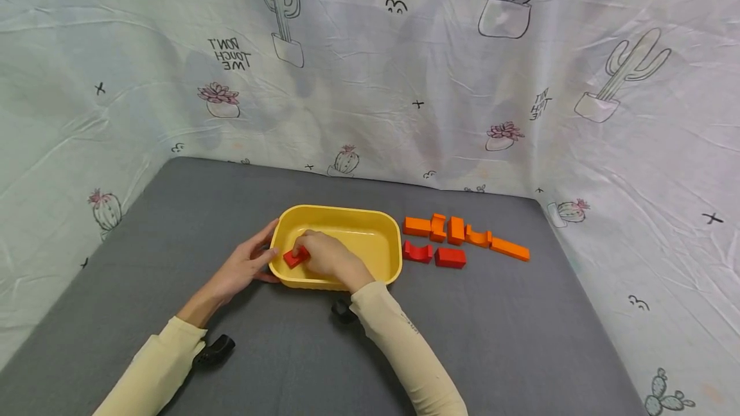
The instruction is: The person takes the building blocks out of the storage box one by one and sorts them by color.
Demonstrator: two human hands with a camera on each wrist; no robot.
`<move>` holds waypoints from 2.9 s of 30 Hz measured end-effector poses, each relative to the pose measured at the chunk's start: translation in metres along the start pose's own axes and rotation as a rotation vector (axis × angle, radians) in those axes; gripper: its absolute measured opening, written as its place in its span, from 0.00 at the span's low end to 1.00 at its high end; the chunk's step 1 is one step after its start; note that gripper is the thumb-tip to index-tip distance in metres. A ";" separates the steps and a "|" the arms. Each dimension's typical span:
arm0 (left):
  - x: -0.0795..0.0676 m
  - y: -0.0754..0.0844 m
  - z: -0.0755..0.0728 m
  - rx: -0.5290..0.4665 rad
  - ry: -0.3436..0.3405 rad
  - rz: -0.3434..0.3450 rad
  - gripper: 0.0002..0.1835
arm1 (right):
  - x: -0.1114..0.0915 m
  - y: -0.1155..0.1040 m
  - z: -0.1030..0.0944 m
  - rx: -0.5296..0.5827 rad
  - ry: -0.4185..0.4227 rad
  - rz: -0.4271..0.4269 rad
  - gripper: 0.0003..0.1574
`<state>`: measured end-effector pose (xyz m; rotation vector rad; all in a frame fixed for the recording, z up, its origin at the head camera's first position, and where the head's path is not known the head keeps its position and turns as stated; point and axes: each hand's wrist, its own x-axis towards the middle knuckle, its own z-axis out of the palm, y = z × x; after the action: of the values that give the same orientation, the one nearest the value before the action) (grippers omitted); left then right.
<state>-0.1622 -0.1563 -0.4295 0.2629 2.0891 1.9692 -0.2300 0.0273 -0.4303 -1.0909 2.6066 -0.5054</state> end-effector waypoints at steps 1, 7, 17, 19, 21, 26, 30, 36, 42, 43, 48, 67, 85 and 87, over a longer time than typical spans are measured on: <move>0.000 -0.001 0.000 -0.002 0.001 0.002 0.34 | 0.000 0.000 0.001 -0.003 0.008 0.005 0.11; 0.005 -0.014 -0.003 -0.012 0.010 0.018 0.33 | -0.004 0.002 0.004 -0.033 0.049 0.003 0.11; 0.010 -0.029 -0.005 0.031 0.024 0.030 0.33 | -0.007 0.004 0.007 -0.076 0.081 -0.029 0.12; 0.010 -0.029 -0.005 0.035 0.028 0.033 0.33 | -0.007 0.004 0.007 -0.075 0.086 -0.033 0.12; 0.011 -0.029 -0.005 0.039 0.030 0.036 0.33 | -0.008 0.004 0.006 -0.067 0.089 -0.033 0.12; 0.010 -0.028 -0.005 0.034 0.025 0.029 0.33 | -0.011 0.006 0.005 -0.021 0.079 -0.018 0.13; 0.009 -0.025 -0.005 0.023 0.015 0.018 0.33 | -0.014 0.008 0.003 0.017 0.086 -0.008 0.14; 0.002 -0.010 0.000 0.025 0.012 0.010 0.34 | -0.021 0.012 -0.001 0.061 0.125 -0.047 0.12; 0.000 -0.004 0.002 0.043 0.020 0.006 0.34 | -0.030 0.013 -0.008 0.080 0.159 -0.056 0.11; 0.000 -0.004 0.002 0.039 0.021 0.006 0.34 | -0.031 0.013 -0.009 0.088 0.163 -0.048 0.11; 0.000 -0.004 0.002 0.023 0.019 0.006 0.34 | -0.035 0.016 -0.012 0.135 0.179 0.011 0.12; 0.008 -0.024 -0.004 0.051 0.040 0.024 0.33 | -0.061 0.038 -0.015 0.266 0.364 0.058 0.07; 0.010 -0.028 -0.005 0.064 0.054 0.030 0.34 | -0.077 0.050 -0.025 0.269 0.406 0.047 0.07; 0.010 -0.027 -0.005 0.061 0.056 0.025 0.33 | -0.079 0.051 -0.026 0.275 0.406 0.045 0.08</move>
<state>-0.1724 -0.1594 -0.4572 0.2499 2.1931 1.9508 -0.2186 0.1237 -0.4193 -0.9132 2.7687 -1.1403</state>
